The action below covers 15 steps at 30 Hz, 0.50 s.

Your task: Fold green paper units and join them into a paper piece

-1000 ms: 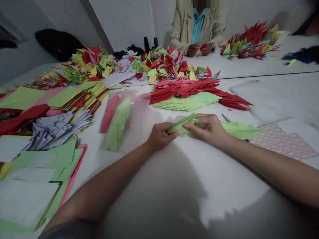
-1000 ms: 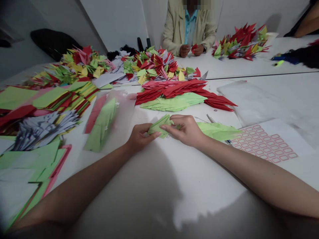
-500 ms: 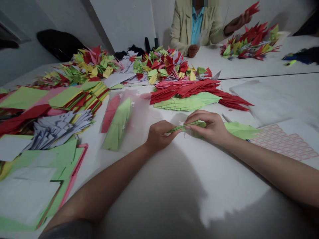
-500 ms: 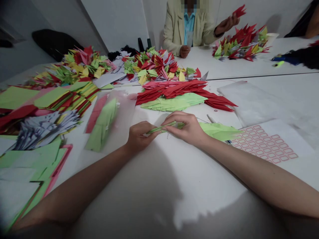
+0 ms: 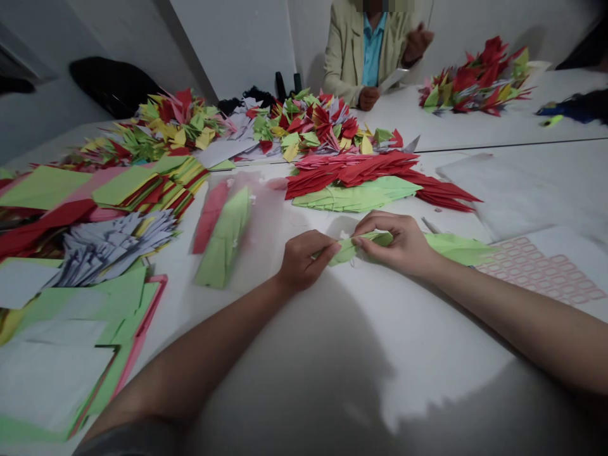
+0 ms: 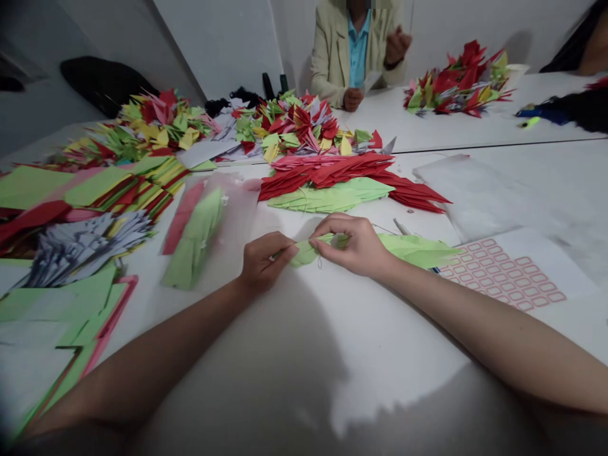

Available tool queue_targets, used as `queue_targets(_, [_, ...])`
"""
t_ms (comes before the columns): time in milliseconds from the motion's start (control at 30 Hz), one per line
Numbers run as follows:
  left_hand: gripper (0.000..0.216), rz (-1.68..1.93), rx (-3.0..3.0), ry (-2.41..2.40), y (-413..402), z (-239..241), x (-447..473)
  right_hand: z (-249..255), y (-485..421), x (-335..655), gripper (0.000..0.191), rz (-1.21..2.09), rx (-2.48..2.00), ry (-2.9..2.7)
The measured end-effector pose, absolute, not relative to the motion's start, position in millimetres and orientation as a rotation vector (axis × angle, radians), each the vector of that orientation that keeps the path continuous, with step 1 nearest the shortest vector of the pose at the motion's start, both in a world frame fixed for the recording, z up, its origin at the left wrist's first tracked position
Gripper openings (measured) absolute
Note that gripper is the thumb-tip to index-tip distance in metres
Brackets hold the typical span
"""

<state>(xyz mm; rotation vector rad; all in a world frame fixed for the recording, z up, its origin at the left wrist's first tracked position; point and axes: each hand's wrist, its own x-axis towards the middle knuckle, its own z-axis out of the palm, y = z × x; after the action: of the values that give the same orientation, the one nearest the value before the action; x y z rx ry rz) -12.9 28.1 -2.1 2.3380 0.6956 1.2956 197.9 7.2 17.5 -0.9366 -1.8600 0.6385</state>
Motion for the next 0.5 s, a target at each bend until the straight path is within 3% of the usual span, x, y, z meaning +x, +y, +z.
queue_targets(300, [0.021, 1.246, 2.257, 0.74, 26.3, -0.5, -13.9, 13.8, 18.8, 211.1, 0.011, 0.792, -0.986, -1.827])
queue_targets(500, [0.016, 1.183, 2.398, 0.704, 28.0, -5.6, -15.6, 18.0, 12.7, 205.4, 0.007, 0.69, -0.931, -1.993])
